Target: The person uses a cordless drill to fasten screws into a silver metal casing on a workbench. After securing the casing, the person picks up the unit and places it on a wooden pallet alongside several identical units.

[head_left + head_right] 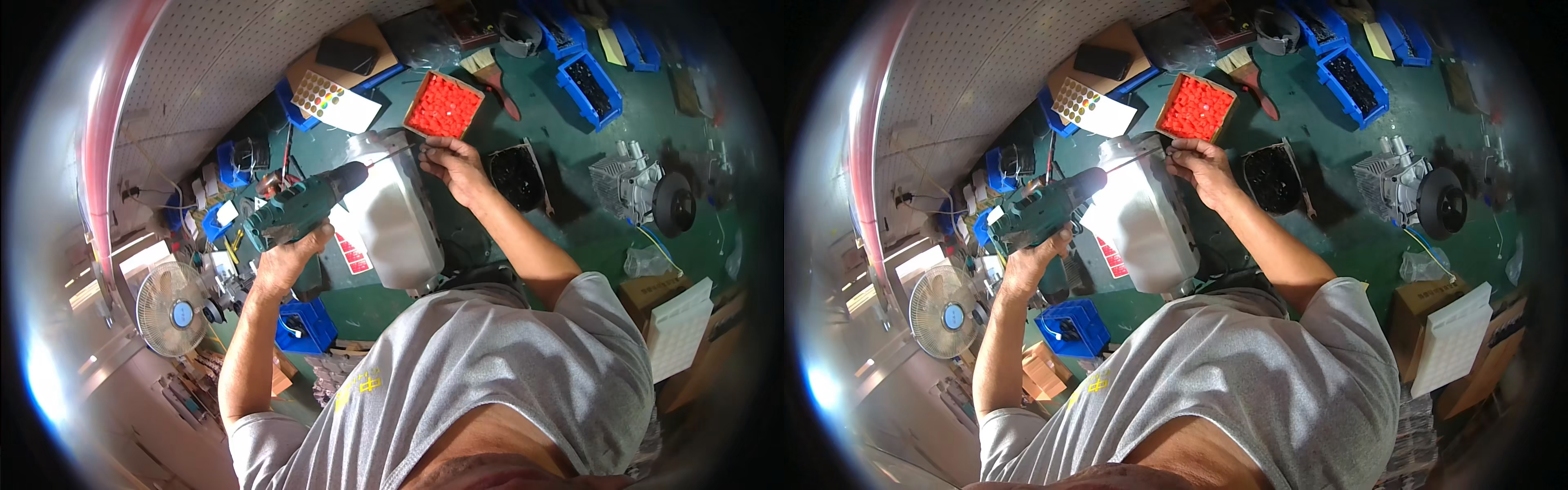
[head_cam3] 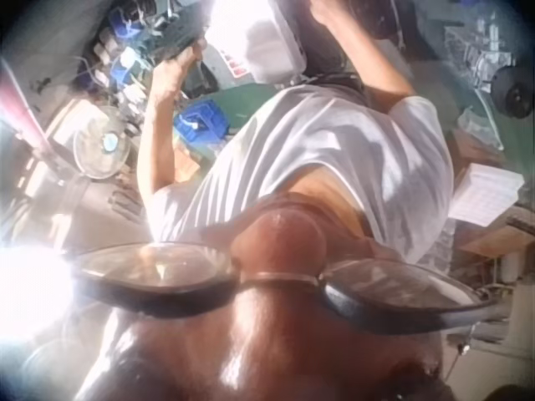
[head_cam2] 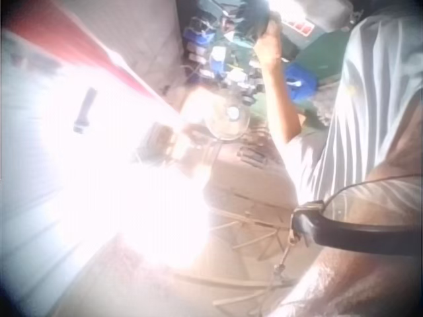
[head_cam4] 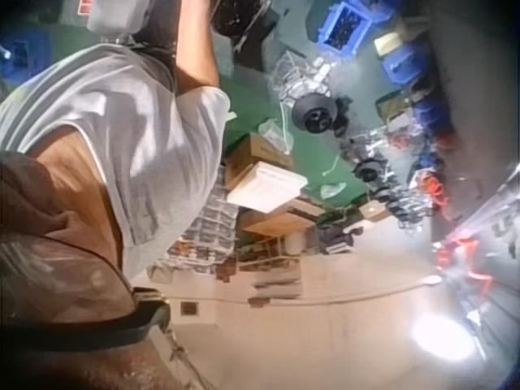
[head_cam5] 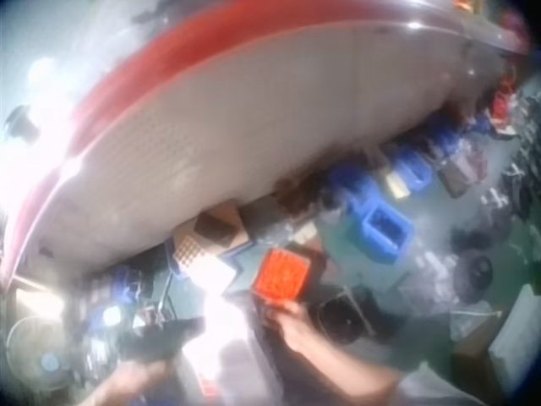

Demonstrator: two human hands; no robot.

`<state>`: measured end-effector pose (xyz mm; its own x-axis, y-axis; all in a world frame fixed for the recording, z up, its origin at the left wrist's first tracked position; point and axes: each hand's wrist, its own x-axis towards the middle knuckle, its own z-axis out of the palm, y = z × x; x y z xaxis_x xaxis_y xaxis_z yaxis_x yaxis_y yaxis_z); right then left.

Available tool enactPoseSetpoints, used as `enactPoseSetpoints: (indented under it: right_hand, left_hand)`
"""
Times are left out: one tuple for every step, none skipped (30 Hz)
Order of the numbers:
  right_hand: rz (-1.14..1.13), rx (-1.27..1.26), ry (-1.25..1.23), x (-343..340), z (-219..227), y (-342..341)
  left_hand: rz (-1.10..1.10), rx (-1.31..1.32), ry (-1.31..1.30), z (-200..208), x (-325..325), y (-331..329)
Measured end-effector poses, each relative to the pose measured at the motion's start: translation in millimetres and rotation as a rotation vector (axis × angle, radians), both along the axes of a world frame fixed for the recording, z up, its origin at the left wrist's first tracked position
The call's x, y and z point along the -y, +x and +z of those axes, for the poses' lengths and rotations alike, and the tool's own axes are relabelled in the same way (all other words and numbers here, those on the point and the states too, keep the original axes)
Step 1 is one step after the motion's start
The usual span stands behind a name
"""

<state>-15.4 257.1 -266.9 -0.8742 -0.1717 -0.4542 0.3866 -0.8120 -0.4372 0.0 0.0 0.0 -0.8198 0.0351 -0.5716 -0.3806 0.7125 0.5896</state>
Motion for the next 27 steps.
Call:
enactPoseSetpoints:
  right_hand:
    - [0.008,-0.006,-0.015,0,0,1]
    - [0.017,-0.011,-0.031,0,-1,1]
    - [0.016,-0.02,-0.035,1,0,-2]
    - [0.016,-0.028,-0.04,2,1,-5]
    - [0.016,-0.035,-0.046,3,2,-8]
    - [0.016,-0.031,-0.039,3,3,-7]
    - [0.016,-0.027,-0.032,3,4,-7]
    - [0.016,-0.024,-0.026,3,5,-6]
    - [0.014,-0.029,-0.019,3,5,-6]
    - [0.012,-0.035,-0.012,2,5,-6]
    - [0.009,-0.04,-0.005,2,5,-7]
    - [0.024,-0.057,0.018,2,6,-7]
    - [0.039,-0.073,0.041,1,7,-7]
    - [0.053,-0.089,0.065,0,7,-8]
    - [0.066,-0.107,0.095,-1,6,-8]
    - [0.079,-0.125,0.124,-2,4,-9]
    - [0.092,-0.142,0.154,-4,2,-10]
    - [0.103,-0.159,0.144,-5,1,-10]
    - [0.114,-0.175,0.133,-6,1,-11]
    - [0.125,-0.192,0.123,-7,0,-11]
    - [0.147,-0.177,0.089,-9,0,-12]
    - [0.17,-0.161,0.055,-13,0,-14]
    - [0.192,-0.146,0.021,-16,0,-14]
    - [0.23,-0.16,0.042,-18,3,-16]
    - [0.269,-0.174,0.064,-21,7,-18]
    - [0.307,-0.188,0.086,-22,8,-18]
    - [0.312,-0.19,0.02,-21,5,-21]
  left_hand:
    - [0.016,-0.012,0.01,-4,2,4]
    - [0.032,-0.023,0.019,-6,2,7]
    - [0.025,-0.026,0.028,-6,3,6]
    - [0.017,-0.028,0.036,-7,4,5]
    - [0.01,-0.03,0.043,-8,5,4]
    - [0.01,-0.031,0.042,-7,3,5]
    - [0.011,-0.032,0.04,-6,1,6]
    - [0.011,-0.033,0.038,-6,1,7]
    - [0.009,-0.023,0.03,-6,1,7]
    - [0.007,-0.014,0.023,-6,1,6]
    - [0.005,-0.004,0.015,-7,2,6]
    - [0.019,0.004,0.025,-8,5,7]
    - [0.032,0.012,0.034,-12,8,9]
    - [0.046,0.02,0.044,-13,10,11]
    - [0.041,0.022,0.039,-13,10,10]
    - [0.036,0.023,0.035,-12,9,8]
    - [0.031,0.025,0.03,-12,8,7]
    - [0.067,0.028,0.061,-13,9,8]
    - [0.103,0.031,0.092,-15,12,10]
    - [0.139,0.035,0.123,-16,15,10]
    - [0.185,0.063,0.148,-15,16,9]
    - [0.231,0.093,0.172,-14,17,8]
    - [0.277,0.122,0.197,-13,19,6]
    - [0.251,0.142,0.189,-11,21,2]
    - [0.177,0.122,0.153,-7,22,-1]
    - [0.103,0.101,0.116,-3,22,-4]
    - [0.027,0.081,0.077,2,22,-7]
